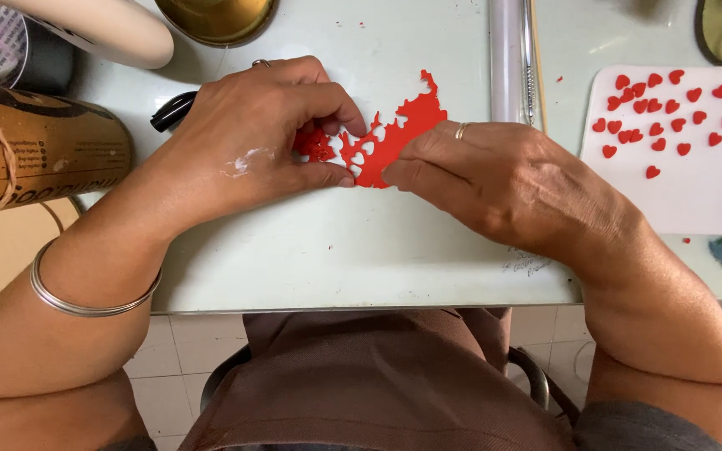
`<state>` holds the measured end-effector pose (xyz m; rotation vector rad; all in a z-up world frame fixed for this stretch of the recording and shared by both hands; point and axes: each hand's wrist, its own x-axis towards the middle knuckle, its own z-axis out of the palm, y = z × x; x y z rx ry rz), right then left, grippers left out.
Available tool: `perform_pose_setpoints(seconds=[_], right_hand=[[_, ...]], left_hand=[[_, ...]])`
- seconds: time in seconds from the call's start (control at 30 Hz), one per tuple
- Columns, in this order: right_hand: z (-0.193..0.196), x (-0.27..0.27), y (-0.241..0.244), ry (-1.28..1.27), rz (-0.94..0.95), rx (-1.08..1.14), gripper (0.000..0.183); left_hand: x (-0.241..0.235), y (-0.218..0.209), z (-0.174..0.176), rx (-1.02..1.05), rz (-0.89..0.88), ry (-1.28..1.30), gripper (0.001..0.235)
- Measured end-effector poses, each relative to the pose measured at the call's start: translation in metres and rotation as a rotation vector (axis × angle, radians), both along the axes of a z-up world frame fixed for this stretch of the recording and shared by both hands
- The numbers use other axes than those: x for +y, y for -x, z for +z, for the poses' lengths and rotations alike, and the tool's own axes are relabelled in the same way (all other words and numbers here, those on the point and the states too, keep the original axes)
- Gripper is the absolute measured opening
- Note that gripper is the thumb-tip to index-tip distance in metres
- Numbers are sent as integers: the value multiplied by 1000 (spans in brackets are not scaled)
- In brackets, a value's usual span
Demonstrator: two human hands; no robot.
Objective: Shaping small red clay hearts and placing them on a white board.
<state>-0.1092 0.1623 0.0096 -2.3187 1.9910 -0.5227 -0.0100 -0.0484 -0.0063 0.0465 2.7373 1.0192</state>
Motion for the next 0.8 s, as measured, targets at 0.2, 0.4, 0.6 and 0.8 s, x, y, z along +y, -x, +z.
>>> perform_pose_setpoints(seconds=[0.2, 0.4, 0.6, 0.8], right_hand=[[-7, -3, -2, 23, 52, 47, 21], [-10, -4, -5, 39, 46, 137, 24], [-8, -6, -7, 35, 30, 186, 24], [-5, -9, -15, 43, -14, 216, 14]], left_hand=[[-2, -1, -4, 23, -6, 14, 29], [-2, -2, -2, 3, 6, 0, 28], [-3, -2, -4, 16, -6, 7, 29], [-3, -1, -6, 9, 2, 8, 27]])
